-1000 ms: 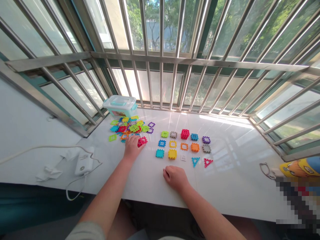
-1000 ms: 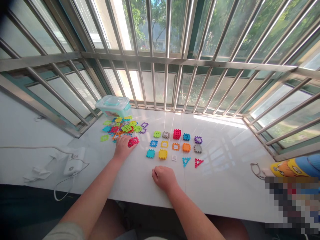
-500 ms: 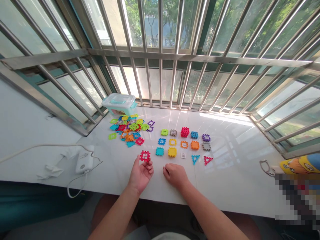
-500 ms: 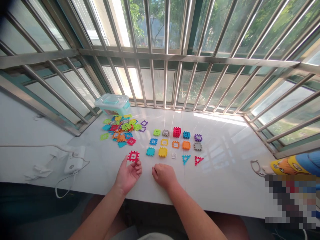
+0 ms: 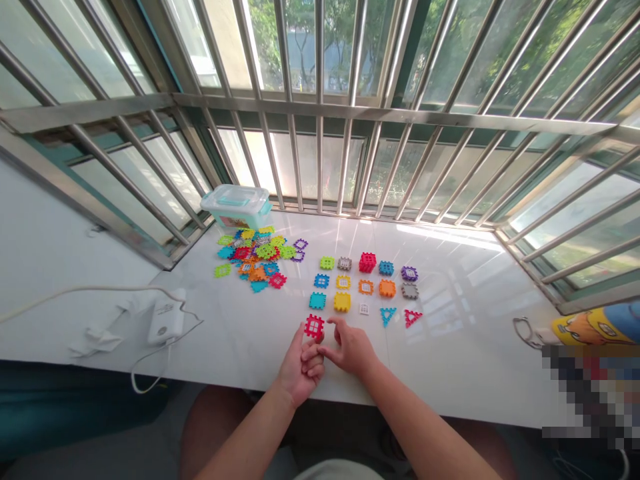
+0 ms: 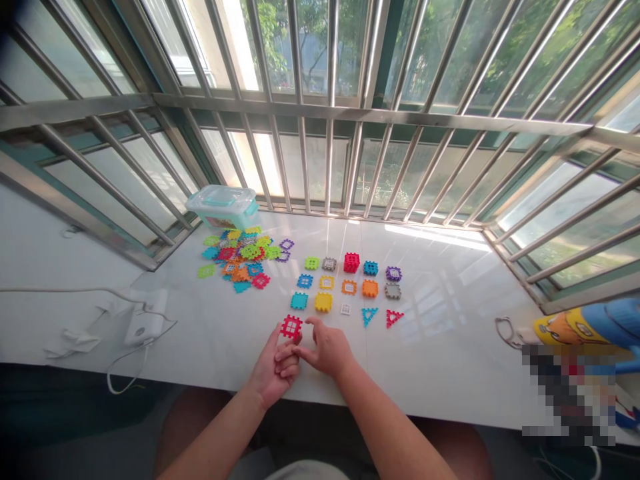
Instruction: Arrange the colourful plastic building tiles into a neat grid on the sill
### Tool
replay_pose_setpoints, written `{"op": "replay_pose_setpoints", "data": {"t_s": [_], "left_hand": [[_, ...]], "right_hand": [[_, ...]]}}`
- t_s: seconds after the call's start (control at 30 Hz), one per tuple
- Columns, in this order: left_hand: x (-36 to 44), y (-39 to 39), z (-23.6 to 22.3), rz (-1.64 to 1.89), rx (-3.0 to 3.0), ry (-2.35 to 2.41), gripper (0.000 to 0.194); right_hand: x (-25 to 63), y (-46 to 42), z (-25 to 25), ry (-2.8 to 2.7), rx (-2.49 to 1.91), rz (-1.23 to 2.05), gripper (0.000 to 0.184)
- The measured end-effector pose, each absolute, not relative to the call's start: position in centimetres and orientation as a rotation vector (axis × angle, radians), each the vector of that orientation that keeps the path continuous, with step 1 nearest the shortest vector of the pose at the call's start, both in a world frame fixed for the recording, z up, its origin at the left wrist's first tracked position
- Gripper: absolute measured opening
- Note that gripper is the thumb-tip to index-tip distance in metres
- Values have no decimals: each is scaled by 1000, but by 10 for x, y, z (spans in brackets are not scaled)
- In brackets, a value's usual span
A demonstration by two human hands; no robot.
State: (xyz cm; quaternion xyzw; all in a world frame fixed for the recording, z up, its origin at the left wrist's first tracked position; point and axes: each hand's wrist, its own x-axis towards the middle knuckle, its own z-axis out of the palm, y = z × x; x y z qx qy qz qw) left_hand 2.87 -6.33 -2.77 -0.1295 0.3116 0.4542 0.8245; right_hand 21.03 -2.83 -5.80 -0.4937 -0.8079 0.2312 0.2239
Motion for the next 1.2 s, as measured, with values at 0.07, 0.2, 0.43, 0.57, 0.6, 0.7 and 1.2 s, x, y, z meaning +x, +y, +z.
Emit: {"op": "replay_pose_setpoints", "data": {"t_s": [0.07,0.2,0.43,0.57,0.6,0.7,1.2], "left_hand": [[30,-62,-27,917,-280,672,45],[29,-59,-25,854,-279,667,45],[33,-66,-24,793,-290,684,46],[36,-66,-23,790,-305,692,48],[36,-66,-23,790,-302,695,48],[35,-64,-23,801,-279,688,48],[32,-62,-13,1163,-370,587,39]], "right_hand": [[212,-28,-57,-2199,-1359,669,71],[211,-27,-57,-2182,-1383,676,63],[210,-26,-52,-2231,-1381,717,47],[212,-26,-48,-2249,-1352,751,48],[213,-26,-48,-2258,-1341,756,50],[214,-25,-47,-2289,-1317,777,50],[218,-24,-50,-2143,-1306,853,41]]}}
